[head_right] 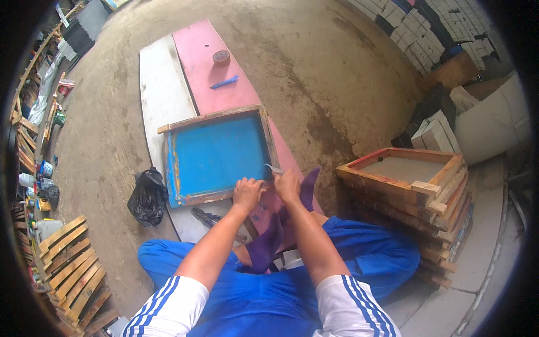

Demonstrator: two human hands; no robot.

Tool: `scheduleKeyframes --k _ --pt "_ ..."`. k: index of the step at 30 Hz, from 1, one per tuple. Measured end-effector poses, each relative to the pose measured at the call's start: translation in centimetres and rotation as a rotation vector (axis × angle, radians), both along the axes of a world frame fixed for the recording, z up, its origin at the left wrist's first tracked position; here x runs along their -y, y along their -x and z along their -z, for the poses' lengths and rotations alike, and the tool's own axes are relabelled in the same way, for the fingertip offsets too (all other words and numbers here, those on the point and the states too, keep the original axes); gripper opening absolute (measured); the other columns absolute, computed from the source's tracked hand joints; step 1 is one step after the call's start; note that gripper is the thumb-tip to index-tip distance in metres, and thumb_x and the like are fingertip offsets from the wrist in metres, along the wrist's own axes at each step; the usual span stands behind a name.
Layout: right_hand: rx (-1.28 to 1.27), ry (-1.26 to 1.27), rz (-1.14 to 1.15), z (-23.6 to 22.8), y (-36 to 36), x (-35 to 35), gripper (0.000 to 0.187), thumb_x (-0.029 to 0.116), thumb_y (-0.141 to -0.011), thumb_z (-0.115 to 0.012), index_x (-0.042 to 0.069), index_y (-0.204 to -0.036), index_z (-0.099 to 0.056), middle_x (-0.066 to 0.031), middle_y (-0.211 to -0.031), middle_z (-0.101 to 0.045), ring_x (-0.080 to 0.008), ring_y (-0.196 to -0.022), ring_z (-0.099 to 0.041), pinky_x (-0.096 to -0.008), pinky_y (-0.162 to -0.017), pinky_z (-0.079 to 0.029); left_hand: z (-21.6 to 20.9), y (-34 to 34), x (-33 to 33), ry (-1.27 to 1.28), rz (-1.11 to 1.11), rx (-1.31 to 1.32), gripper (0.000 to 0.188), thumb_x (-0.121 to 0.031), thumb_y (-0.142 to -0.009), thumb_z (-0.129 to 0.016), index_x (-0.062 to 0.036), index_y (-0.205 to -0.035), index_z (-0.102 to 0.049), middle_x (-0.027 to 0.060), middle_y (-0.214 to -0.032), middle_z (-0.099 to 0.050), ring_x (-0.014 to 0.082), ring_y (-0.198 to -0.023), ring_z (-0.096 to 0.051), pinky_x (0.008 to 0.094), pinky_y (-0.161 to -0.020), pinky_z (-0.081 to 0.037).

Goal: The person sits on the floor and uses pliers to remove nails from a wooden frame with a blue screen. They then use a hammer to tap the frame and continue removing nails, placing them into a black plastic bag.

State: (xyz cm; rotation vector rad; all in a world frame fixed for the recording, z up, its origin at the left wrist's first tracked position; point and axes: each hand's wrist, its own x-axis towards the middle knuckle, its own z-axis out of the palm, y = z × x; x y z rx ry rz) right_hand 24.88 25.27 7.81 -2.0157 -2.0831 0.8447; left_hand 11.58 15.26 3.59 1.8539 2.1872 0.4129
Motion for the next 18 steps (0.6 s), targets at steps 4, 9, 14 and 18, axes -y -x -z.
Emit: scheduleKeyframes --k 4,9,14,18 --pt "0.111 0.019 -0.097 0.4 0.4 0.5 0.036 0.027 -0.097 -0.064 -0.003 -0.115 -0.061 -0.0315 -0.103 -0.072 -0.0485 -0.099 -0.071 -0.0559 -0.087 -0.057 -0.6 -0.5 -0.4 0.020 0.027 -0.057 0.032 -0.037 -0.087 -0.077 -0.0147 -0.111 -0.075 0.0049 -0.102 -0.072 0.0267 -0.103 -0.065 0.0412 -0.091 -0.050" --pt "0.131 0.039 -0.209 1.9 0.5 -0.5 0.025 0.019 -0.095 -0.059 0.000 -0.110 -0.064 -0.0280 -0.102 -0.073 -0.0488 -0.099 -0.071 -0.0565 -0.087 -0.056 0.7 -1.2 -0.8 -0.081 0.038 0.003 0.030 -0.035 -0.087 -0.078 -0.0125 -0.107 -0.074 0.0056 -0.101 -0.072 0.0275 -0.102 -0.064 0.0420 -0.089 -0.051" --pt "-0.013 -0.063 -0.371 3.5 -1.2 -1.5 0.021 0.018 -0.094 -0.056 -0.001 -0.098 -0.063 -0.0334 -0.092 -0.069 -0.0524 -0.092 -0.068 -0.0617 -0.083 -0.052 1.1 -1.5 -0.6 -0.055 0.000 0.065 0.030 -0.031 -0.087 -0.077 -0.0109 -0.110 -0.072 0.0056 -0.102 -0.072 0.0289 -0.103 -0.063 0.0424 -0.088 -0.052" --pt "-0.033 -0.092 -0.426 3.6 -1.4 -1.8 0.020 0.018 -0.094 -0.058 -0.002 -0.094 -0.062 -0.0342 -0.087 -0.067 -0.0543 -0.088 -0.066 -0.0629 -0.080 -0.051 1.4 -1.7 -0.7 -0.063 -0.003 0.075 0.030 -0.030 -0.087 -0.077 -0.0104 -0.109 -0.072 0.0053 -0.104 -0.072 0.0292 -0.103 -0.063 0.0424 -0.088 -0.052"
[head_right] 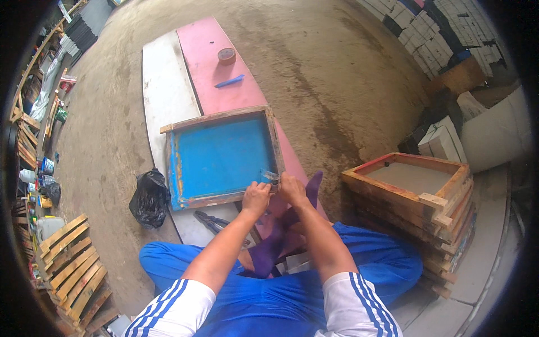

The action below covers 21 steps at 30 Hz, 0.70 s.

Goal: The person sits on the floor and uses pliers to remove nails from a wooden frame with a blue screen. They then use a hammer to tap the frame and continue removing nails, placing them into a black plastic bag.

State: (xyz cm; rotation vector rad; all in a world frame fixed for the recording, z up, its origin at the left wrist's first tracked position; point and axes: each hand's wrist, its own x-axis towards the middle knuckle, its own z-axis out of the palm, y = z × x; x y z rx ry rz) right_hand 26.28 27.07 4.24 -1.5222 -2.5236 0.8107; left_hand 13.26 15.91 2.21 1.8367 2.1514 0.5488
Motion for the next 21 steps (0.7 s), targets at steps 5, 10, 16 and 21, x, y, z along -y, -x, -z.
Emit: scheduleKeyframes --k 5,10,16,21 --pt "-0.070 -0.024 0.023 0.8 -0.1 -0.1 0.025 0.022 -0.096 -0.061 -0.002 -0.091 -0.063 -0.0345 -0.083 -0.066 -0.0546 -0.086 -0.066 -0.0625 -0.077 -0.051 0.0 0.0 0.1 -0.036 0.003 0.006 0.029 -0.029 -0.088 -0.076 -0.0099 -0.109 -0.072 0.0051 -0.104 -0.071 0.0294 -0.103 -0.063 0.0420 -0.088 -0.052" --pt "0.053 0.079 0.003 -1.1 0.1 -0.6 0.025 0.023 -0.094 -0.061 -0.001 -0.099 -0.066 -0.0329 -0.092 -0.070 -0.0526 -0.093 -0.068 -0.0621 -0.082 -0.053 -0.2 0.2 0.2 -0.022 0.006 0.021 0.035 -0.028 -0.088 -0.077 -0.0103 -0.117 -0.073 0.0055 -0.106 -0.071 0.0295 -0.102 -0.063 0.0418 -0.088 -0.053" --pt "0.169 0.055 0.071 -1.3 0.7 0.0 0.023 0.021 -0.094 -0.060 0.002 -0.102 -0.069 -0.0295 -0.093 -0.072 -0.0505 -0.095 -0.070 -0.0610 -0.085 -0.053 -0.6 0.5 0.0 -0.004 0.001 0.047 0.034 -0.028 -0.089 -0.076 -0.0115 -0.118 -0.073 0.0055 -0.105 -0.071 0.0297 -0.103 -0.062 0.0429 -0.088 -0.053" --pt "0.077 0.054 0.022 0.0 0.4 -0.8 0.024 0.022 -0.094 -0.062 0.000 -0.094 -0.069 -0.0308 -0.091 -0.070 -0.0503 -0.092 -0.069 -0.0594 -0.082 -0.053 -0.6 0.2 0.1 -0.023 -0.002 0.028 0.031 -0.030 -0.089 -0.075 -0.0108 -0.113 -0.072 0.0050 -0.104 -0.071 0.0297 -0.104 -0.062 0.0427 -0.089 -0.053"
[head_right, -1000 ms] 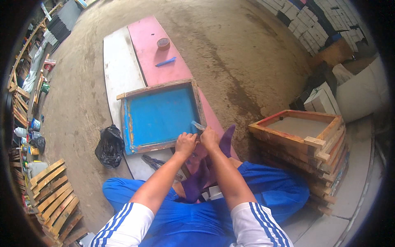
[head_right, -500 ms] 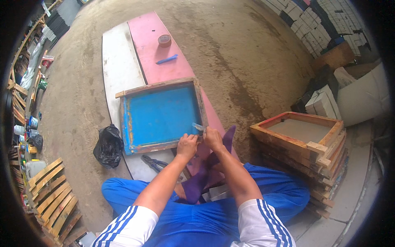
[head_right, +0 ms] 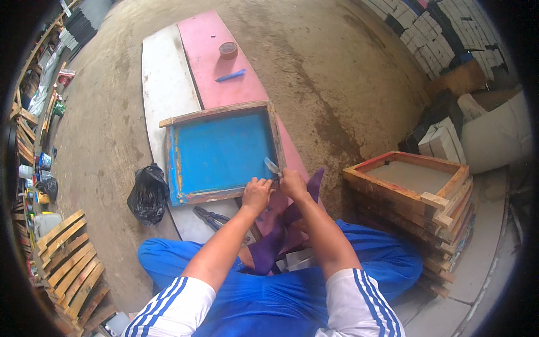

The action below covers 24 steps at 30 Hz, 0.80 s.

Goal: The person sits on the floor and uses pliers to remove nails from a wooden frame with a blue screen. They then use a hammer to tap the frame and continue removing nails, placing them into a black plastic bag.

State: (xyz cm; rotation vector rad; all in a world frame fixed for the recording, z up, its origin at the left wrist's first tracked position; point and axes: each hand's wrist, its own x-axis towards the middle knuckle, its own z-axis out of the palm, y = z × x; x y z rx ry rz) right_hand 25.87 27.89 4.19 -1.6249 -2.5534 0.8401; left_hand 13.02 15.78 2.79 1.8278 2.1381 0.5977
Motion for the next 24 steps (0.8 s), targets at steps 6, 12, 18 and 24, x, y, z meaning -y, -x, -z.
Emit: scheduleKeyframes --k 6,12,18,24 --pt "-0.420 -0.023 0.120 -2.3 3.5 0.5 0.024 0.019 -0.092 -0.059 -0.002 -0.084 -0.068 -0.0242 -0.076 -0.069 -0.0399 -0.071 -0.069 -0.0496 -0.068 -0.053 1.2 0.1 0.3 -0.016 -0.025 -0.019 0.033 -0.031 -0.088 -0.076 -0.0127 -0.115 -0.072 0.0041 -0.105 -0.071 0.0296 -0.104 -0.062 0.0424 -0.088 -0.053" --pt "-0.443 0.489 0.404 -6.5 5.5 -7.8 0.022 0.020 -0.087 -0.061 0.002 -0.075 -0.065 -0.0033 -0.060 -0.055 -0.0165 -0.045 -0.049 -0.0356 -0.040 -0.038 0.6 0.3 0.3 0.032 -0.013 0.022 0.032 -0.031 -0.090 -0.075 -0.0144 -0.117 -0.072 0.0053 -0.104 -0.072 0.0311 -0.104 -0.063 0.0443 -0.089 -0.053" --pt "-0.743 0.301 0.448 -2.1 1.9 -5.6 0.013 0.018 -0.092 -0.064 0.006 -0.093 -0.065 -0.0003 -0.072 -0.058 -0.0103 -0.056 -0.052 -0.0275 -0.050 -0.043 -1.8 -0.1 -0.9 0.061 0.031 0.017 0.037 -0.039 -0.090 -0.074 -0.0123 -0.116 -0.072 0.0081 -0.102 -0.071 0.0309 -0.103 -0.063 0.0453 -0.090 -0.052" --pt "-0.909 0.475 0.430 -2.7 5.8 -4.7 0.018 0.015 -0.101 -0.057 0.007 -0.087 -0.065 0.0026 -0.073 -0.058 -0.0074 -0.060 -0.051 -0.0257 -0.053 -0.042 0.0 0.5 -3.7 -0.114 0.090 -0.007 0.051 -0.043 -0.098 -0.064 -0.0103 -0.137 -0.062 0.0123 -0.140 -0.060 0.0333 -0.122 -0.057 0.0470 -0.099 -0.049"
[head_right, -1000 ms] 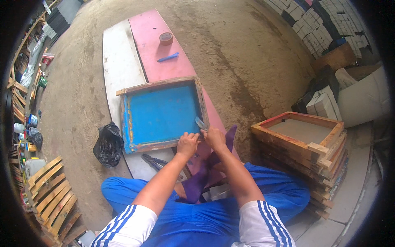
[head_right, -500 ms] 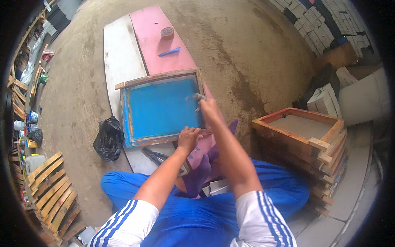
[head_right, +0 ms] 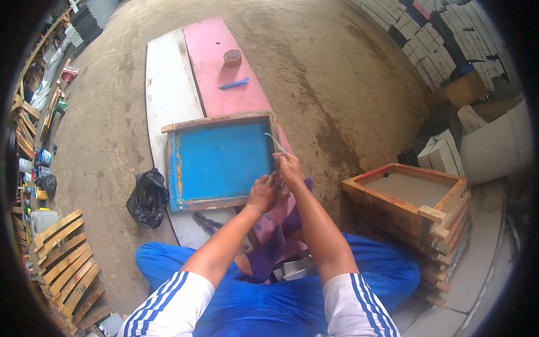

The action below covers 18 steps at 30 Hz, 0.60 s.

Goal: The person sits on the floor and uses pliers to remove nails from a wooden frame with a blue screen. They then use a hammer to tap the frame and continue removing nails, placing them into a black plastic bag.

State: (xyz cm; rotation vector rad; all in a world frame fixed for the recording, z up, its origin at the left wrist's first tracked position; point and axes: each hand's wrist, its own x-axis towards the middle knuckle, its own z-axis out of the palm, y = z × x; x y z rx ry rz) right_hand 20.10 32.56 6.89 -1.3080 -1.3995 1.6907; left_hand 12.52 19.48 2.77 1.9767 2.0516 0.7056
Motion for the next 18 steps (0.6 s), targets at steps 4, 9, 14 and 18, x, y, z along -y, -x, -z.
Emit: scheduleKeyframes --k 4,9,14,18 --pt "0.124 -0.107 0.072 2.8 0.7 -2.6 0.023 0.017 -0.102 -0.056 0.007 -0.082 -0.063 0.0006 -0.069 -0.058 -0.0096 -0.057 -0.053 -0.0281 -0.051 -0.044 1.4 -0.2 -0.3 0.074 0.137 -0.142 0.056 -0.038 -0.104 -0.053 -0.0111 -0.153 -0.050 0.0060 -0.167 -0.035 0.0328 -0.149 -0.038 0.0497 -0.119 -0.034" --pt "0.023 0.001 0.178 -1.1 4.5 -6.1 0.029 0.020 -0.100 -0.056 0.002 -0.078 -0.057 -0.0048 -0.069 -0.061 -0.0137 -0.062 -0.058 -0.0344 -0.055 -0.046 1.1 -0.1 0.3 0.114 0.131 -0.122 0.052 -0.033 -0.106 -0.048 -0.0085 -0.152 -0.051 0.0057 -0.168 -0.035 0.0342 -0.154 -0.032 0.0537 -0.126 -0.025" --pt "0.030 -0.372 0.084 -12.1 9.4 -14.8 0.021 0.018 -0.097 -0.058 0.006 -0.080 -0.060 0.0016 -0.065 -0.051 -0.0100 -0.051 -0.046 -0.0313 -0.045 -0.038 1.1 0.1 0.3 0.065 0.123 -0.107 0.049 -0.031 -0.105 -0.049 -0.0078 -0.147 -0.058 0.0060 -0.166 -0.039 0.0342 -0.150 -0.039 0.0559 -0.124 -0.028" --pt "0.170 -0.473 -0.096 -13.8 9.8 -17.6 0.027 0.022 -0.090 -0.070 -0.003 -0.097 -0.065 -0.0092 -0.080 -0.066 -0.0176 -0.070 -0.062 -0.0377 -0.064 -0.050 0.6 -0.1 -0.3 0.058 0.128 -0.063 0.047 -0.030 -0.104 -0.050 -0.0096 -0.145 -0.060 0.0054 -0.165 -0.041 0.0342 -0.149 -0.041 0.0560 -0.124 -0.026"
